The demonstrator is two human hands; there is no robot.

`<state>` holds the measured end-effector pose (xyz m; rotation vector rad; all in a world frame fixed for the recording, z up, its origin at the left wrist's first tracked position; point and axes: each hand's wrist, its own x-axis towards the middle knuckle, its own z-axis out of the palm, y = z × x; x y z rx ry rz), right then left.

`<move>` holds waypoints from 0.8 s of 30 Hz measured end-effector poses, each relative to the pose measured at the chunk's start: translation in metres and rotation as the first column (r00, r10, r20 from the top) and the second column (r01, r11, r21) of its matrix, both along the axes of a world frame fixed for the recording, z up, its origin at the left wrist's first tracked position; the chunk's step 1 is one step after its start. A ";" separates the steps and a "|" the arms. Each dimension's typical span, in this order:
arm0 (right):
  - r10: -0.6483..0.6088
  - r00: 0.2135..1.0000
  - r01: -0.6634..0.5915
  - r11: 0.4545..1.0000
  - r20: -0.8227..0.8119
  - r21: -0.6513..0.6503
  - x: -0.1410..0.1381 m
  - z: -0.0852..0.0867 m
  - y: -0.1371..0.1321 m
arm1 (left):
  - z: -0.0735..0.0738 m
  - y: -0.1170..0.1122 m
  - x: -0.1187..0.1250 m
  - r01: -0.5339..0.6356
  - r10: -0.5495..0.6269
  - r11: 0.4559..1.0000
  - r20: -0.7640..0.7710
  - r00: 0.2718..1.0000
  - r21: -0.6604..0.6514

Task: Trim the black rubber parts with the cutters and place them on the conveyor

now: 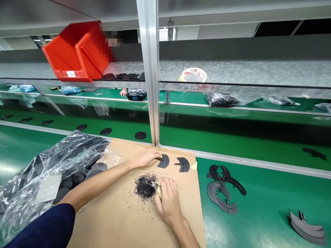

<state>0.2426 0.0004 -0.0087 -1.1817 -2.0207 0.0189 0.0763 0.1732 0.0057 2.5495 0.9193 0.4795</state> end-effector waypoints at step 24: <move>0.089 0.929 -0.131 0.987 -0.358 -0.094 -0.017 0.007 0.007 | 0.050 -0.114 -0.205 -0.492 0.489 0.859 -0.518 0.702 0.143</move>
